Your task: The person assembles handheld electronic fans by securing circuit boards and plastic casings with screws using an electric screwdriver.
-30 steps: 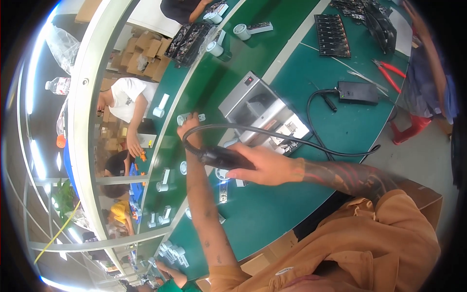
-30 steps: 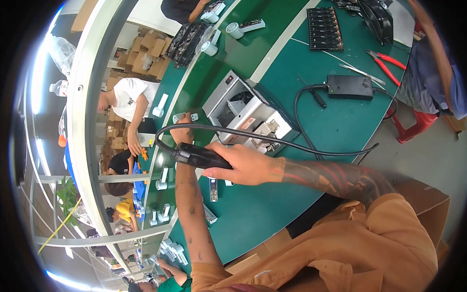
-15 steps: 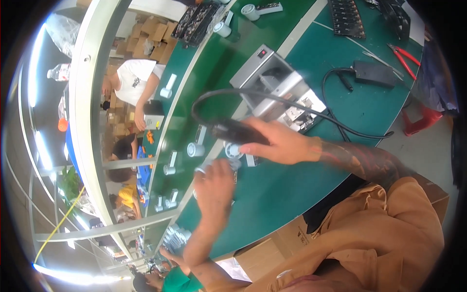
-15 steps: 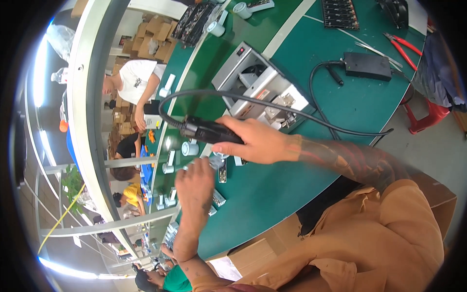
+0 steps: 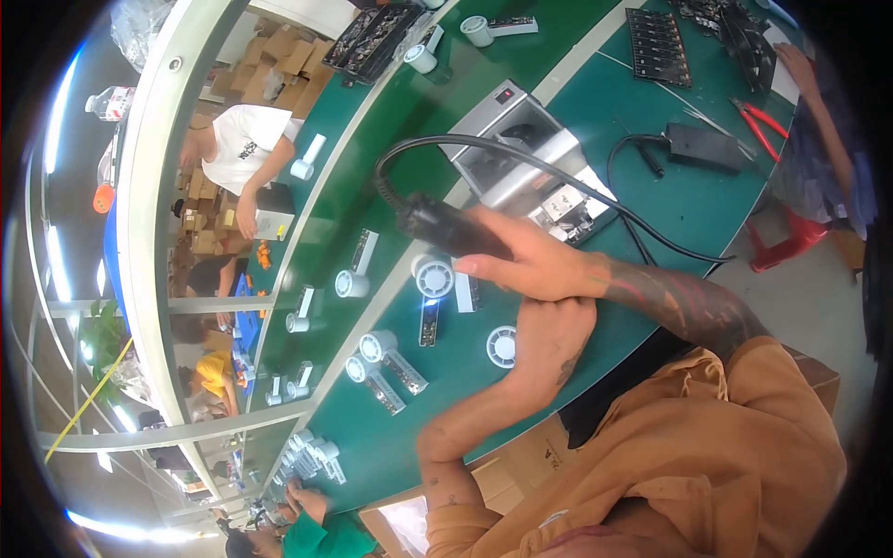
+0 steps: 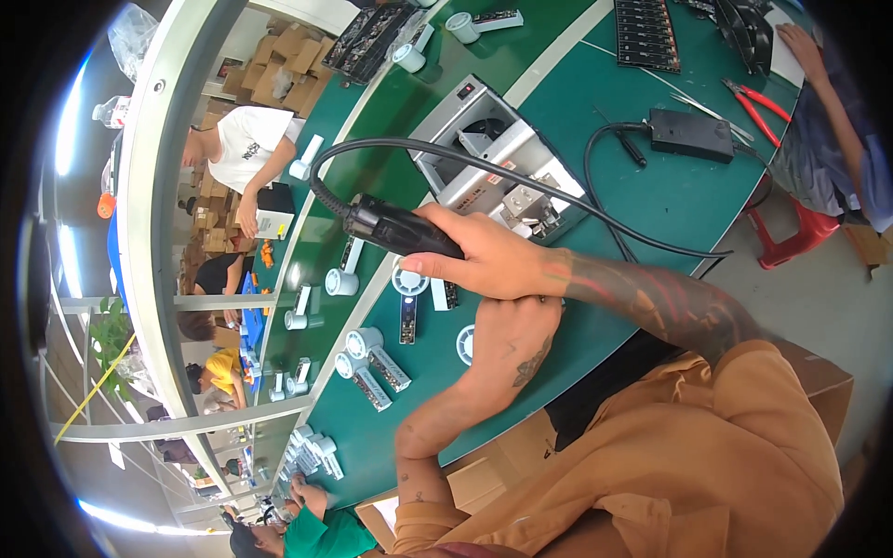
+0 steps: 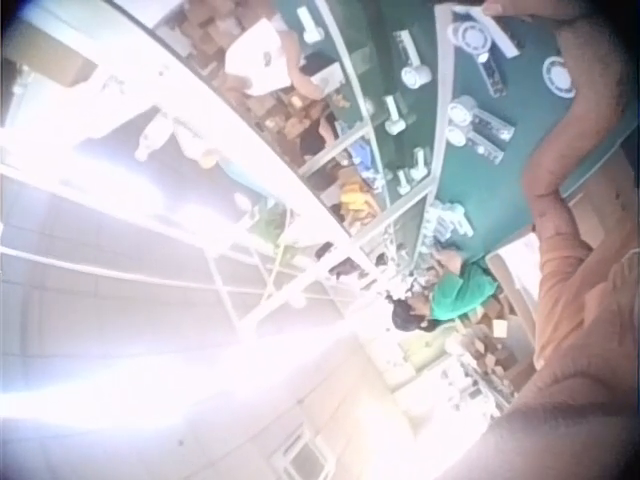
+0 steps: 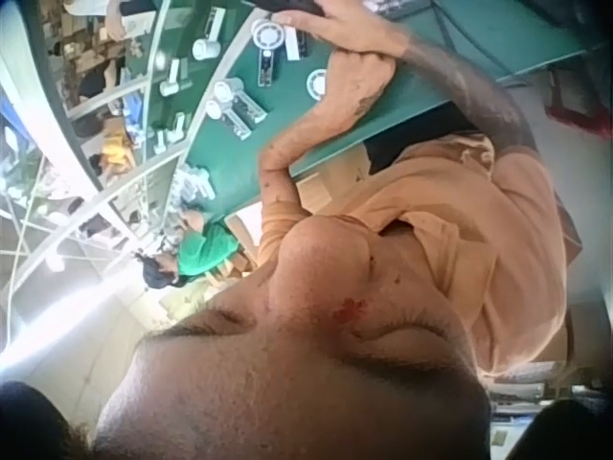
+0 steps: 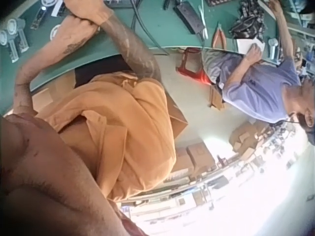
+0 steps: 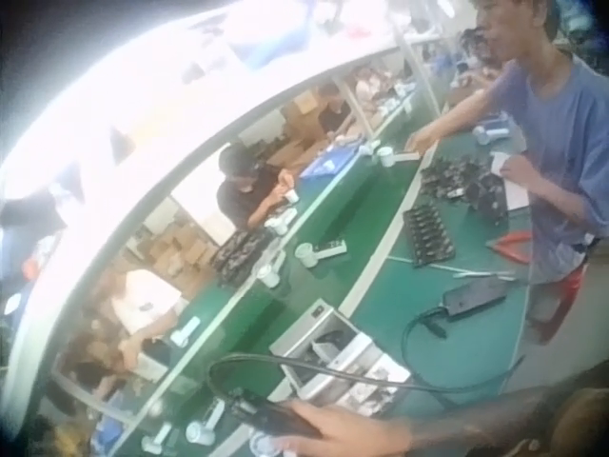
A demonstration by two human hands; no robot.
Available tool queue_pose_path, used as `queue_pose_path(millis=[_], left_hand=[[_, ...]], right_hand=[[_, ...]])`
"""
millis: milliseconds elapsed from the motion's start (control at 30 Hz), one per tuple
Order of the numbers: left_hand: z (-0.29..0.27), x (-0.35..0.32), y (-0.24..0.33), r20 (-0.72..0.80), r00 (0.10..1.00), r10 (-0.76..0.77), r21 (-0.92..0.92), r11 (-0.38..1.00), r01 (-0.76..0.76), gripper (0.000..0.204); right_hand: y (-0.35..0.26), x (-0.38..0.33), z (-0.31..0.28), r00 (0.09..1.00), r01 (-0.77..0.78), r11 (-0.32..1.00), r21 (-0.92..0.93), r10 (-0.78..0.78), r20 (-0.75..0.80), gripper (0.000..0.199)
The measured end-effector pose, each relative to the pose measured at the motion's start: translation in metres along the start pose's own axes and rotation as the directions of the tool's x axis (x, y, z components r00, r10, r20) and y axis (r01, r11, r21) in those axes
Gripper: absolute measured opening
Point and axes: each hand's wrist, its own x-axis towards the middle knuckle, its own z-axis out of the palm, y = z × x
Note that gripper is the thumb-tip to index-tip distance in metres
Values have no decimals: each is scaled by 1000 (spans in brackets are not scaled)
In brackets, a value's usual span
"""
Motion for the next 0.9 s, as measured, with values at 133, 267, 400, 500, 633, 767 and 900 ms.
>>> queue_pose_path(millis=[133,267,400,500,633,767,900], left_hand=[[2,-8,-6,-179,983,29,1,1000,-29,30],[-21,-31,-14,-242,970,14,-118,992,-44,28],[-3,-61,-36,-360,933,-4,-309,944,-115,38],[26,-66,-40,-384,923,-17,-368,920,-136,40],[47,-67,-31,-507,860,-60,-387,907,-165,36],[59,-62,-31,-610,783,-119,-379,912,-156,31],[58,-59,-29,-638,756,-145,-369,919,-135,29]], right_hand=[[-1,-1,-2,1000,2,1000,-19,-2,-10,56],[3,0,-8,1000,11,998,-54,-11,4,48],[4,3,-5,1000,11,997,-74,-10,18,49],[11,3,-3,994,89,994,-60,-92,-54,58],[5,1,-5,998,49,999,14,-48,-34,51],[-12,-5,-12,994,108,980,166,-108,-12,40],[-52,-9,-37,911,402,893,204,-368,-185,38]])
